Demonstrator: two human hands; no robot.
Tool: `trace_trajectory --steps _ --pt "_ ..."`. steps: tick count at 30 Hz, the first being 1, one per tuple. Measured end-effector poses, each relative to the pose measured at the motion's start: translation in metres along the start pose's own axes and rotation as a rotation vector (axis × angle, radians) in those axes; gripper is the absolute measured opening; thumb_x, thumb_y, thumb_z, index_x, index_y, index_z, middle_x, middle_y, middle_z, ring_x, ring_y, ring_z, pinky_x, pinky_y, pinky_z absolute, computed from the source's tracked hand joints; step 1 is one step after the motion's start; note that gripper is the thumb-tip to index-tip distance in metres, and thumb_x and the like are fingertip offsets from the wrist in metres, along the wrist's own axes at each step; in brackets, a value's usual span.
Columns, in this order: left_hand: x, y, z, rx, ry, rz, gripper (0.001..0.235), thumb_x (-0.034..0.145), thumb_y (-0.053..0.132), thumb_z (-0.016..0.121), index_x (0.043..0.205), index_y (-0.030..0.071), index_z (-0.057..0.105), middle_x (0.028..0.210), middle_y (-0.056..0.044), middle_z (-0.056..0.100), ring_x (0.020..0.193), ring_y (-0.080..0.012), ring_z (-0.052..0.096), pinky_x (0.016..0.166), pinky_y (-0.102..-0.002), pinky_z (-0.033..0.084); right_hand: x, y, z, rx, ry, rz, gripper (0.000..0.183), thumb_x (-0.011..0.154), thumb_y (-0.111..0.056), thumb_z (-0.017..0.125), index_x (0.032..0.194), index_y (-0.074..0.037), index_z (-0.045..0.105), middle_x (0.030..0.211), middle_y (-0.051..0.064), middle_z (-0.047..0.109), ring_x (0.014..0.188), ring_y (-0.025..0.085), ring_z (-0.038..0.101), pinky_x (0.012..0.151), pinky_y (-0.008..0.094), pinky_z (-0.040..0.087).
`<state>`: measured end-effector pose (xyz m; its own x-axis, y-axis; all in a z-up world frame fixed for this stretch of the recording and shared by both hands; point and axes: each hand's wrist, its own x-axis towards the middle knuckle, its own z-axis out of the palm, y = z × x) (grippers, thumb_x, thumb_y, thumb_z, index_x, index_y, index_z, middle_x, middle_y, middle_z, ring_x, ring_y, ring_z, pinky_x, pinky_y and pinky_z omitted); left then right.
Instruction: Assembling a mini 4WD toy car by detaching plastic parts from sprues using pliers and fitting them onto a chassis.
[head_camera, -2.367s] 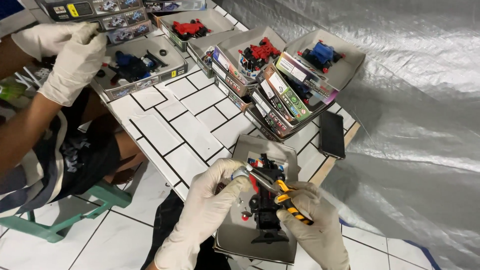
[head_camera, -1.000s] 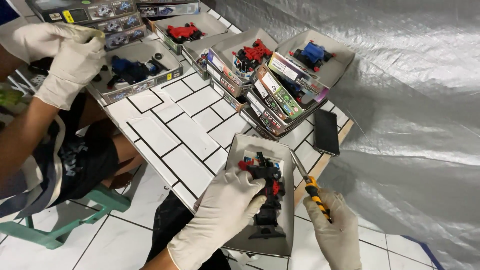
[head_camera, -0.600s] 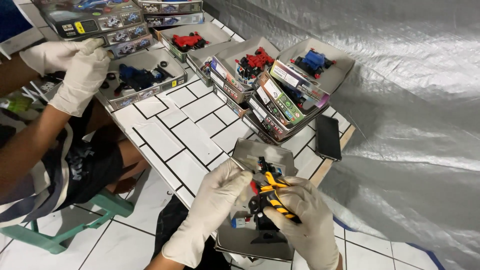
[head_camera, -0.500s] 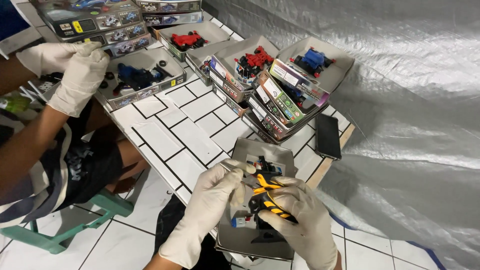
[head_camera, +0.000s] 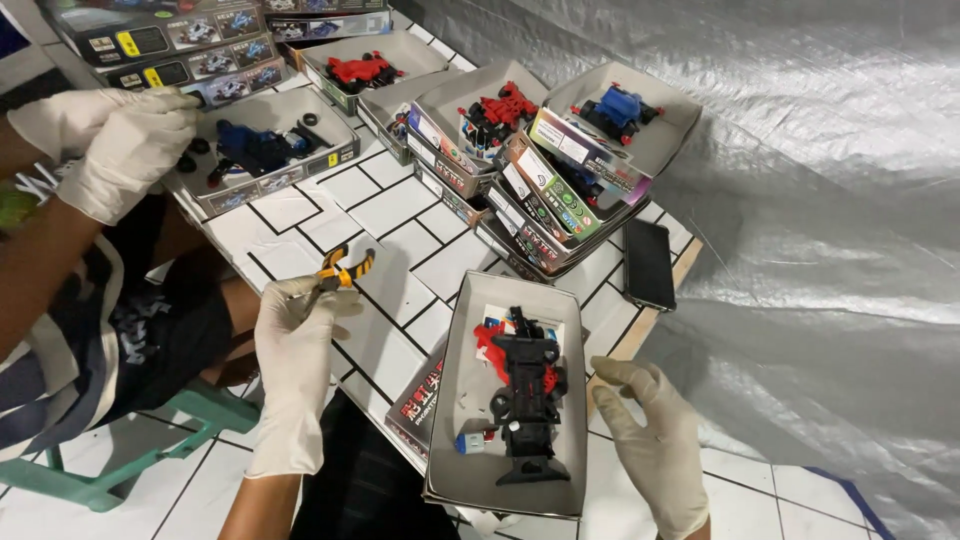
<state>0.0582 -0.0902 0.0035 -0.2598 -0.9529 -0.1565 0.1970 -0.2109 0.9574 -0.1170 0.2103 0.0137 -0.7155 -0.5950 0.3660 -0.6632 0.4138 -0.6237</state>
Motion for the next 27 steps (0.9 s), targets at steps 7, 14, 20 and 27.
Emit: trace_trajectory --steps 7,14,20,27 --pt "0.022 -0.018 -0.009 0.243 -0.021 0.005 0.017 0.092 0.011 0.064 0.107 0.016 0.069 0.104 -0.001 0.077 0.104 -0.0092 0.069 0.099 -0.022 0.049 -0.003 0.011 0.013 0.057 -0.118 0.101 0.036 0.089 -0.006 0.07 0.123 -0.015 0.077 0.097 0.002 0.067 0.087 0.013 0.067 0.086 0.026 0.051" --pt "0.082 -0.076 -0.042 0.95 -0.03 0.57 0.024 0.093 0.024 0.073 0.118 0.023 0.075 0.086 -0.004 0.074 0.1 -0.0258 0.058 0.078 -0.038 0.055 -0.002 0.01 0.02 0.139 -0.118 0.162 0.034 0.092 -0.006 0.066 0.122 -0.013 0.078 0.098 -0.003 0.078 0.074 0.01 0.056 0.076 0.024 0.051" --pt "0.079 -0.079 -0.043 1.161 0.028 0.784 0.023 0.092 0.031 0.071 0.105 0.016 0.081 0.098 -0.009 0.069 0.093 -0.036 0.053 0.076 -0.042 0.05 0.001 -0.003 0.018 0.118 -0.134 0.234 0.024 0.092 -0.012 0.064 0.107 -0.014 0.083 0.106 -0.001 0.085 0.093 0.009 0.073 0.085 0.022 0.054" --pt "0.005 -0.056 -0.005 0.906 -0.359 0.491 0.033 0.092 0.034 0.06 0.117 0.015 0.07 0.109 -0.013 0.063 0.11 -0.0298 0.054 0.088 -0.049 0.05 0.023 0.011 0.023 0.015 -0.035 -0.061 0.033 0.089 -0.006 0.072 0.121 -0.012 0.075 0.071 -0.004 0.062 0.063 0.01 0.055 0.063 0.026 0.051"
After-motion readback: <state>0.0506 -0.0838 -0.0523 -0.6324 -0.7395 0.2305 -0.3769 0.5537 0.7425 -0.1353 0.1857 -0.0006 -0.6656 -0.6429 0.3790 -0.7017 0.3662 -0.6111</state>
